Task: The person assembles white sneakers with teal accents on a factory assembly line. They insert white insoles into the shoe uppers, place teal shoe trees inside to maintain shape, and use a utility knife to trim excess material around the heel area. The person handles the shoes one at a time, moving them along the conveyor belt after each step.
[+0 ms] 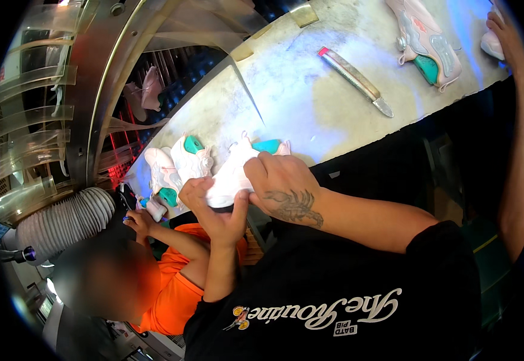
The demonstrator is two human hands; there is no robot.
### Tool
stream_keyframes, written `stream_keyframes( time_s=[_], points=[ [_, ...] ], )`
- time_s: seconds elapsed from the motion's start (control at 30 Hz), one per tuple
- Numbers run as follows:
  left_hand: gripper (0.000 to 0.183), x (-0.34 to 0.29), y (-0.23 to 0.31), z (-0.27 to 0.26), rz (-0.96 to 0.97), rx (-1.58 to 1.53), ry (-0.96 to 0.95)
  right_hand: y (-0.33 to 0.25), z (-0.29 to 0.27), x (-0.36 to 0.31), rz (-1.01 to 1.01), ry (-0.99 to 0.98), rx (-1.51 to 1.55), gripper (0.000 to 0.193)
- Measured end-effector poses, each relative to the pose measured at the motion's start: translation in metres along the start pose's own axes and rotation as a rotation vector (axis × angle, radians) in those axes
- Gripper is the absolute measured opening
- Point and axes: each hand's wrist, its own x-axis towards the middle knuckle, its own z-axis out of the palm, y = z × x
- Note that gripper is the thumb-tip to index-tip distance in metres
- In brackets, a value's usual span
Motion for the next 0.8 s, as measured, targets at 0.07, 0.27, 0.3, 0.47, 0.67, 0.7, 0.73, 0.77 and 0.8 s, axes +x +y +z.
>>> stream_keyframes(
  time_s=[0.07, 0.27, 0.3, 0.47, 0.67, 0.7, 0.73, 0.77, 0.8],
  points=[
    [0.068, -0.008, -0.003, -0.005, 0.012, -0.113, -0.004, 0.002, 0.004, -0.007, -0.072, 0.071, -0.037, 0.048],
    [0.064, -0.018, -0.003, -0.005, -0.061, -0.273, 0.022, 0.005, 0.012, -0.016, -0.139, 0.159, -0.073, 0.048],
    [0.063, -0.018, -0.004, -0.003, -0.051, -0.23, 0.028, 0.005, 0.013, -0.016, -0.142, 0.159, -0.074, 0.048],
    [0.061, -0.017, 0.006, 0.009, -0.056, -0.107, 0.115, 0.006, 0.013, -0.014, -0.167, 0.184, -0.059, 0.05],
    [0.061, -0.016, 0.001, 0.005, 0.001, -0.147, 0.095, 0.009, 0.015, -0.018, -0.149, 0.202, -0.041, 0.049],
    [0.061, -0.017, 0.0, 0.001, 0.002, -0.192, 0.074, 0.009, 0.014, -0.019, -0.157, 0.211, -0.041, 0.048],
    [0.06, -0.018, 0.003, -0.001, -0.102, -0.406, 0.082, 0.01, 0.013, -0.02, -0.165, 0.219, -0.041, 0.048],
    [0.06, -0.021, 0.009, -0.003, -0.211, -0.62, 0.088, 0.011, 0.012, -0.02, -0.174, 0.231, -0.028, 0.048],
    [0.06, -0.021, 0.012, -0.005, -0.319, -0.834, 0.093, 0.012, 0.011, -0.021, -0.183, 0.243, -0.014, 0.048]
  ],
)
